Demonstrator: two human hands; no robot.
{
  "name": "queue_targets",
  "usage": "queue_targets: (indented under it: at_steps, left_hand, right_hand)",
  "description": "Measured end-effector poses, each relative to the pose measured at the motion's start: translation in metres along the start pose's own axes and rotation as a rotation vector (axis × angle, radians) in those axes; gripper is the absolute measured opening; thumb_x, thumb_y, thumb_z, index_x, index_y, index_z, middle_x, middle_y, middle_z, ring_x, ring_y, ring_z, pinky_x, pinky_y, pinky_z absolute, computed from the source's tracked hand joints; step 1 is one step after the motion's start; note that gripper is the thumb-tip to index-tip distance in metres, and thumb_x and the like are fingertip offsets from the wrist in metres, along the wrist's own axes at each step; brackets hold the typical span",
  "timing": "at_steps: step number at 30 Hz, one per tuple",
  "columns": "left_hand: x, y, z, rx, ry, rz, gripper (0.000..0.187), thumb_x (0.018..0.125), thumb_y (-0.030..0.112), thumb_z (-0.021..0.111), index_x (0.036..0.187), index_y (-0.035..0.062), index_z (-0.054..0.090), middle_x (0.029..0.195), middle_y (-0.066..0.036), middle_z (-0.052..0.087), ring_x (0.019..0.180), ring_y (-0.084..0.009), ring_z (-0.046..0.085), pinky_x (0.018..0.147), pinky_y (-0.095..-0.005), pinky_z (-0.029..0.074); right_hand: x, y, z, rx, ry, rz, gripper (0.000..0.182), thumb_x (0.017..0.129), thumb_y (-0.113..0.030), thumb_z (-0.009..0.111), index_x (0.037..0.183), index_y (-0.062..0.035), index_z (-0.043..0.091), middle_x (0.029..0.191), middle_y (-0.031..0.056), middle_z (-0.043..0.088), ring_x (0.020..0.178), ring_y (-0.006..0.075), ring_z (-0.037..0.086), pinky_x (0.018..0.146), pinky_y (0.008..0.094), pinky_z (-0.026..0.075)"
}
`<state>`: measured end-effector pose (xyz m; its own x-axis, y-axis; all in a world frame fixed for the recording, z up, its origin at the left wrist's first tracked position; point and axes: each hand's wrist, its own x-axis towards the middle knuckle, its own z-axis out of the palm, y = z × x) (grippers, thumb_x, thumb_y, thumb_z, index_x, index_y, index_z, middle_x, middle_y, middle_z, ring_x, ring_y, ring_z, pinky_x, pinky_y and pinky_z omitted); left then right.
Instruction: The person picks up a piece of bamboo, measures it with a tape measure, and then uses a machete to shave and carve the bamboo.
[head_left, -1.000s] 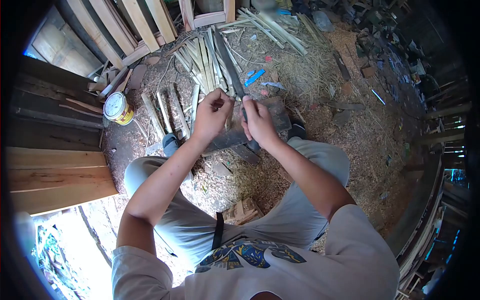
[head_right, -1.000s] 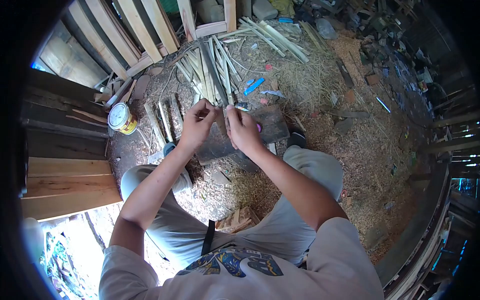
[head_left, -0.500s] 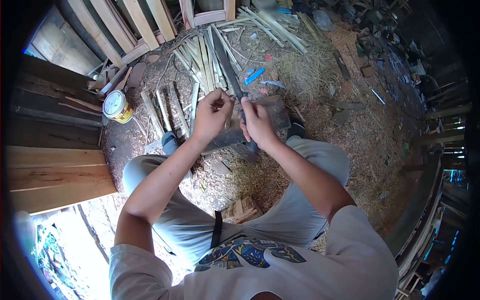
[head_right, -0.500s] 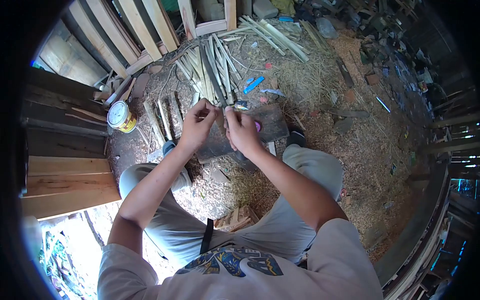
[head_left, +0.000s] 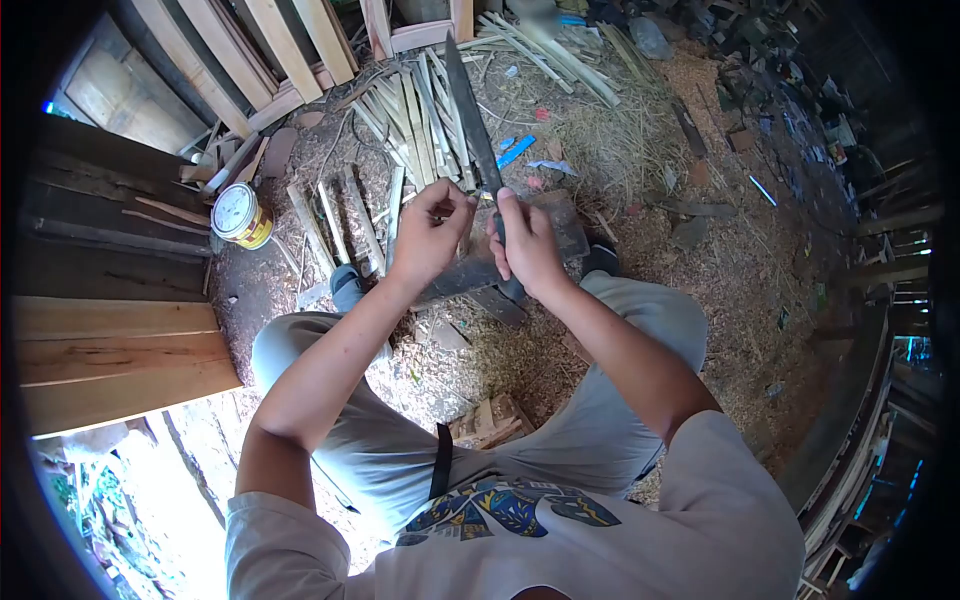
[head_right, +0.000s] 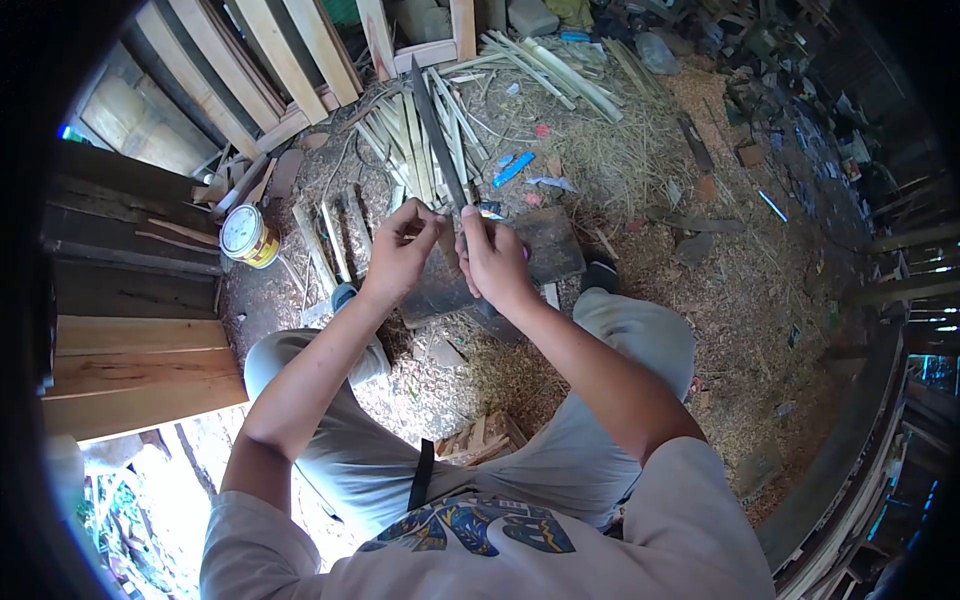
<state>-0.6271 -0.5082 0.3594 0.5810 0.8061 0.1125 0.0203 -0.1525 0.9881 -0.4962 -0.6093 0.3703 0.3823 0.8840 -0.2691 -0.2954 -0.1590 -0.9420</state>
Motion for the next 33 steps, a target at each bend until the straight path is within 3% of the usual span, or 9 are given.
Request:
queue_targets:
  at_steps: [6,8,9,11,16,20,27,29,33]
  left_hand:
    - [0.001,0.001,0.002,0.017,0.010,-0.019,0.019,0.101,0.009,0.066,0.086,0.0032,0.056,0.074,0.002,0.060,0.069,-0.0047,0.055,0.064,-0.0243,0.045]
    - [0.001,-0.006,-0.003,0.012,-0.068,-0.048,0.012,0.103,0.010,0.065,0.093,0.0033,0.060,0.088,0.000,0.067,0.081,-0.0062,0.060,0.076,-0.0244,0.048]
    - [0.001,-0.006,-0.002,0.013,-0.065,-0.050,0.012,0.103,0.010,0.065,0.093,0.0033,0.060,0.088,0.000,0.067,0.081,-0.0062,0.060,0.076,-0.0244,0.048]
    - [0.001,-0.005,0.002,0.010,-0.022,0.043,0.019,0.101,0.010,0.066,0.086,0.0037,0.055,0.073,0.002,0.059,0.068,-0.0037,0.053,0.061,-0.0236,0.042]
    - [0.003,0.000,0.004,-0.022,-0.020,-0.028,0.019,0.101,0.010,0.066,0.086,0.0040,0.056,0.071,0.002,0.058,0.067,-0.0035,0.053,0.060,-0.0235,0.041]
    - [0.002,-0.005,0.002,0.047,-0.019,0.053,0.018,0.101,0.009,0.066,0.087,0.0042,0.056,0.071,0.002,0.058,0.066,-0.0031,0.052,0.059,-0.0234,0.041]
    - [0.000,0.001,0.001,-0.001,0.002,-0.032,0.018,0.100,0.008,0.066,0.085,0.0032,0.056,0.073,0.002,0.058,0.067,-0.0046,0.054,0.062,-0.0241,0.043]
    - [0.001,-0.004,-0.001,0.046,-0.013,0.059,0.018,0.100,0.008,0.066,0.086,0.0031,0.057,0.074,0.001,0.060,0.069,-0.0047,0.055,0.063,-0.0241,0.044]
    - [-0.002,0.003,0.000,0.001,-0.029,0.006,0.018,0.100,0.009,0.067,0.086,0.0031,0.058,0.075,0.002,0.060,0.071,-0.0049,0.055,0.065,-0.0243,0.044]
  right_hand:
    - [0.001,0.001,0.001,-0.038,-0.010,0.020,0.056,0.109,-0.052,0.047,0.078,-0.0055,0.055,0.053,0.0021,0.048,0.036,0.0117,0.042,0.035,0.0293,0.033]
    - [0.000,-0.006,-0.001,-0.019,-0.008,-0.026,0.056,0.109,-0.051,0.048,0.076,-0.0055,0.053,0.053,0.0016,0.047,0.035,0.0118,0.043,0.034,0.0296,0.034]
    - [0.000,-0.008,-0.002,-0.004,-0.005,-0.070,0.056,0.109,-0.050,0.049,0.075,-0.0054,0.052,0.052,0.0010,0.047,0.035,0.0120,0.044,0.033,0.0299,0.034]
    - [0.001,-0.004,-0.002,0.015,-0.009,-0.089,0.056,0.108,-0.050,0.049,0.074,-0.0055,0.052,0.053,0.0013,0.047,0.035,0.0120,0.044,0.033,0.0302,0.035]
    - [0.003,0.011,-0.002,-0.081,0.006,0.093,0.057,0.108,-0.054,0.047,0.078,-0.0057,0.054,0.054,0.0019,0.048,0.036,0.0113,0.042,0.034,0.0292,0.032]
    - [0.003,-0.002,-0.005,0.017,0.006,-0.051,0.057,0.108,-0.051,0.050,0.073,-0.0059,0.051,0.051,0.0017,0.047,0.033,0.0127,0.043,0.033,0.0301,0.034]
    - [0.003,0.006,-0.002,-0.023,0.001,0.078,0.057,0.107,-0.053,0.049,0.076,-0.0061,0.054,0.055,0.0017,0.048,0.036,0.0117,0.043,0.034,0.0290,0.034]
    - [0.002,0.001,-0.001,0.001,-0.018,0.051,0.057,0.107,-0.053,0.049,0.075,-0.0063,0.051,0.052,0.0010,0.046,0.035,0.0123,0.043,0.033,0.0297,0.034]
    - [0.000,0.004,0.000,0.000,-0.023,0.028,0.056,0.108,-0.053,0.048,0.079,-0.0058,0.055,0.055,0.0020,0.048,0.036,0.0115,0.042,0.033,0.0290,0.033]
